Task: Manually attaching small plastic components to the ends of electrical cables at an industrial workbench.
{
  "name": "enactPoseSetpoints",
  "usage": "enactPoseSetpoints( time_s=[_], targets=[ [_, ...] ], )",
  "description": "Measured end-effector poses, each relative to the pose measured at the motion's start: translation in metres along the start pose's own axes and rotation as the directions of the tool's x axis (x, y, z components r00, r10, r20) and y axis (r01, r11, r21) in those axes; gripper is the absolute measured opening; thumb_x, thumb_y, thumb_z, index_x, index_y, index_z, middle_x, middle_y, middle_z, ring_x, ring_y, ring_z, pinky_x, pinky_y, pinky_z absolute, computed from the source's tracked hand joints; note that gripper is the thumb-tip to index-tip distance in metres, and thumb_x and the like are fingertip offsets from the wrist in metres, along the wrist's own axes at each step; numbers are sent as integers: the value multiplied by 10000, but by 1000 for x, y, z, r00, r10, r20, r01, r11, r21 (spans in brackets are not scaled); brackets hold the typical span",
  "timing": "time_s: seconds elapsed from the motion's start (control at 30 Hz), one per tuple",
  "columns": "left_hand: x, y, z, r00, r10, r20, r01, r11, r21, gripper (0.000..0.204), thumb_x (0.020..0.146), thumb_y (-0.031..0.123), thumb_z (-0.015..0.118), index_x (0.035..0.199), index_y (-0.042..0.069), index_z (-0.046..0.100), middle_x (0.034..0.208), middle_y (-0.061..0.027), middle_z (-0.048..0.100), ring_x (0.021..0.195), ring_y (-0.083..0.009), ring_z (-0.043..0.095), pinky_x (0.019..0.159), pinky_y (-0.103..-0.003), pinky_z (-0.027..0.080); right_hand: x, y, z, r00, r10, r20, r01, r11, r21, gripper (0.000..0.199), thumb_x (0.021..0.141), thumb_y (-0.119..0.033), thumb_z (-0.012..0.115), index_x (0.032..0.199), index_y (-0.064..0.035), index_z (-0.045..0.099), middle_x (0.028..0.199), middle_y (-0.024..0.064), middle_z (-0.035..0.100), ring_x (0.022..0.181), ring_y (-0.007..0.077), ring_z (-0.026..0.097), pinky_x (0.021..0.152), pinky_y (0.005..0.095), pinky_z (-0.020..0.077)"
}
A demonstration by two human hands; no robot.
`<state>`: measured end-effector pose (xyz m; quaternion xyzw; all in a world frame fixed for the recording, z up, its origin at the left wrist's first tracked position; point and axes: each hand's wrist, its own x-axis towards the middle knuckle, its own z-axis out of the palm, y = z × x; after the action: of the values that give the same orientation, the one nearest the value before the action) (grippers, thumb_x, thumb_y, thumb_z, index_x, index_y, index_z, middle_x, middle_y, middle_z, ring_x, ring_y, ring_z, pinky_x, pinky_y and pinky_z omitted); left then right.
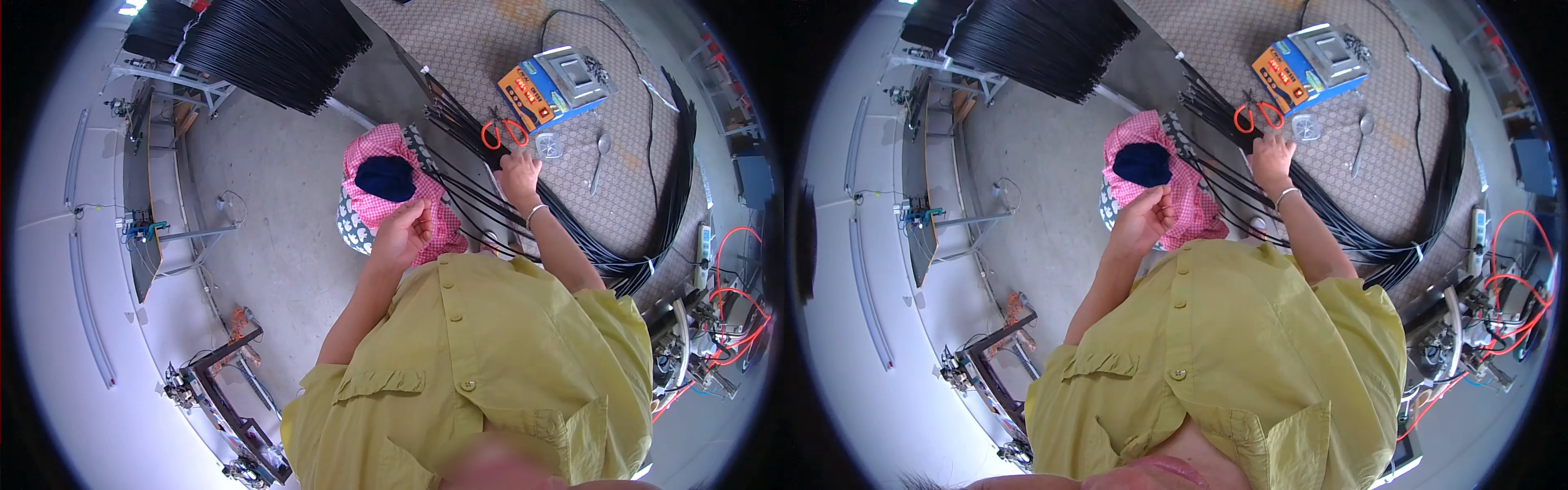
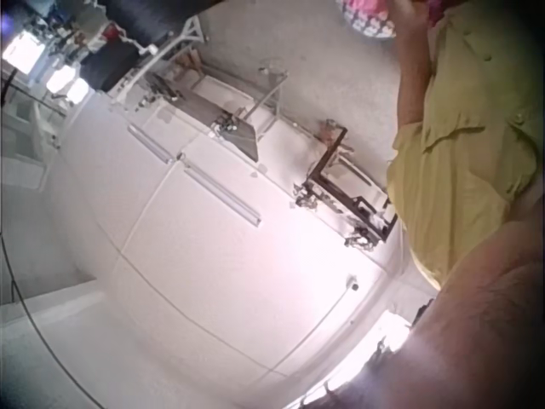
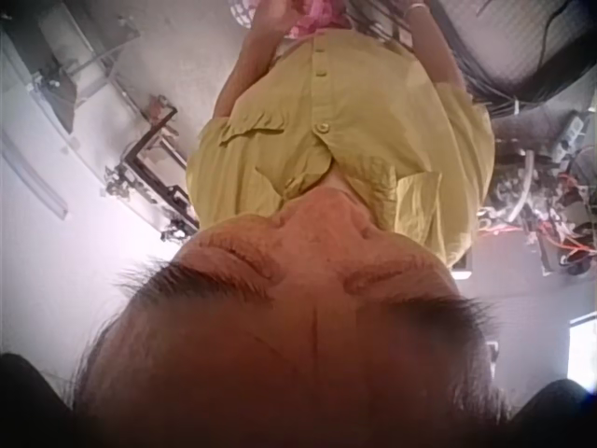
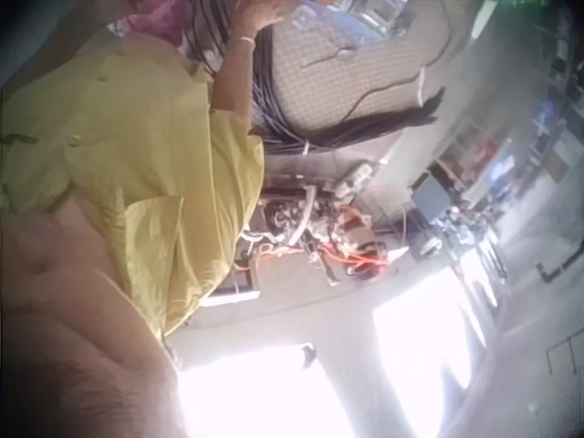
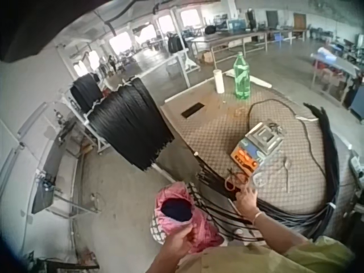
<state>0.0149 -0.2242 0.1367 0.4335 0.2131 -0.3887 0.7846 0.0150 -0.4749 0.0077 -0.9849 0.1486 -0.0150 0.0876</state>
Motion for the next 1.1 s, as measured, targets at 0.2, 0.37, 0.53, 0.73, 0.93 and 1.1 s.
enactPoseSetpoints(
  time_s=[0.2,0.37,0.53,0.73,0.93,1.1],
  targets=[
    [15,-3,10,1000,-7,27,6,998,62,140,855,163,512,927,51,555,732,3,529,633,-90,490,547,-218,403,2,5,-8,982,170,81,-188,903,387,208,684,-243,662,787,-79,586,819,76,586,835,239,557,727,401,405],
    [37,-4,14,978,133,160,-168,958,233,156,829,161,567,915,33,552,640,23,464,548,-52,435,475,-183,324,-32,-1,-64,979,-147,139,-18,622,783,209,698,-161,665,804,-16,559,662,84,573,611,181,554,579,299,446],
    [30,14,44,893,419,161,-446,869,212,189,836,121,562,976,-5,547,648,10,456,550,-64,416,487,-182,312,-61,-11,-84,956,-251,154,18,573,820,191,710,-112,666,831,3,574,672,74,574,606,120,535,584,253,440],
    [-4,21,68,816,530,231,-566,651,506,195,832,103,567,973,-30,580,686,-1,516,589,-49,440,523,-178,339,-52,-53,-117,961,-255,104,-18,321,947,158,735,-80,660,842,10,586,695,49,558,621,80,512,564,231,425],
    [-16,21,69,738,633,235,-659,601,452,151,795,59,605,924,-18,607,704,-3,562,594,-40,475,512,-172,377,-43,-78,-131,959,-274,-68,87,59,994,90,767,-30,629,840,13,601,757,16,547,668,55,507,559,205,415],
    [-26,27,58,644,696,317,-655,288,698,99,776,56,622,835,-21,599,661,-23,561,554,-42,486,476,-176,378,-46,-74,-130,941,-323,-96,132,91,987,84,754,-14,639,831,6,611,750,14,548,674,42,508,575,192,420]
  ],
)
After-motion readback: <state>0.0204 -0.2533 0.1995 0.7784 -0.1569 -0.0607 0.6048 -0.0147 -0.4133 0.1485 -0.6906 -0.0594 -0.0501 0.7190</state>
